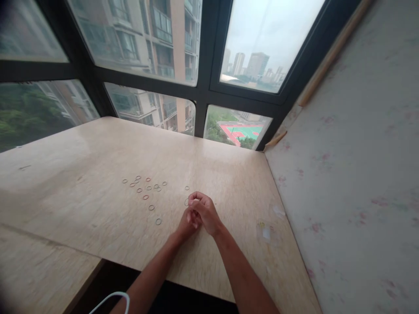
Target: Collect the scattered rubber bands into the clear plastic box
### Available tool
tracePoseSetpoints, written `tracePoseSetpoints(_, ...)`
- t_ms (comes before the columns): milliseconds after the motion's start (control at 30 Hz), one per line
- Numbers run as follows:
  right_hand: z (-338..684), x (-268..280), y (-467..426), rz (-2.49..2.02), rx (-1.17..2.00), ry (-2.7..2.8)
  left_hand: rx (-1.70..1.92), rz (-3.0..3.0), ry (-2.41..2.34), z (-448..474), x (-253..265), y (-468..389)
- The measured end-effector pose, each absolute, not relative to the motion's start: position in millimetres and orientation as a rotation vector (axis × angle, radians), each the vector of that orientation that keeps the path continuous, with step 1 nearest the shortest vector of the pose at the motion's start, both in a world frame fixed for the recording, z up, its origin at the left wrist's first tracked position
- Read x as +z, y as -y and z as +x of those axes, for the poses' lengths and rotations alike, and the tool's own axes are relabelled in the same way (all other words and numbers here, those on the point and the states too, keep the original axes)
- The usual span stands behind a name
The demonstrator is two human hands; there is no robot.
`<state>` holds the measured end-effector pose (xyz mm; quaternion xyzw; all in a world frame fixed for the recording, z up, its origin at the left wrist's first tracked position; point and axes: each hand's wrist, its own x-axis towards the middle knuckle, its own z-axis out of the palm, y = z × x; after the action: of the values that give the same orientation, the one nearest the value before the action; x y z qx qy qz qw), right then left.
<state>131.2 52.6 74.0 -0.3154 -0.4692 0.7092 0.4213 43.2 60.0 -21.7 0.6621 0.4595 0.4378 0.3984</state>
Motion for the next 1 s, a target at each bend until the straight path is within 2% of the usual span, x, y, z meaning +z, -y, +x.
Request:
tracePoseSetpoints(200, 187.8, 70.2, -35.3, -0.94, 1.554, 1.086, 1.025, 1.899, -1.331, 45.8, -13.1, -58.4)
tracePoseSetpoints(600, 330.9, 38.2, 21.7, -1.193, 1.114, 0.623, 1.0, 1.945, -1.353, 43.7, -13.4, -62.7)
tracePoseSetpoints(800, 370.3, 38.1, 23.2, -1.494, 0.773, 0.7, 1.006, 1.93, -1.392, 43.8, -14.0, -64.4)
tracePoseSetpoints(1000, 379.6, 31.8, 16.4, -1.742, 0.71, 0.926, 1.031, 1.892, -1.432, 44.0, -12.5, -63.8)
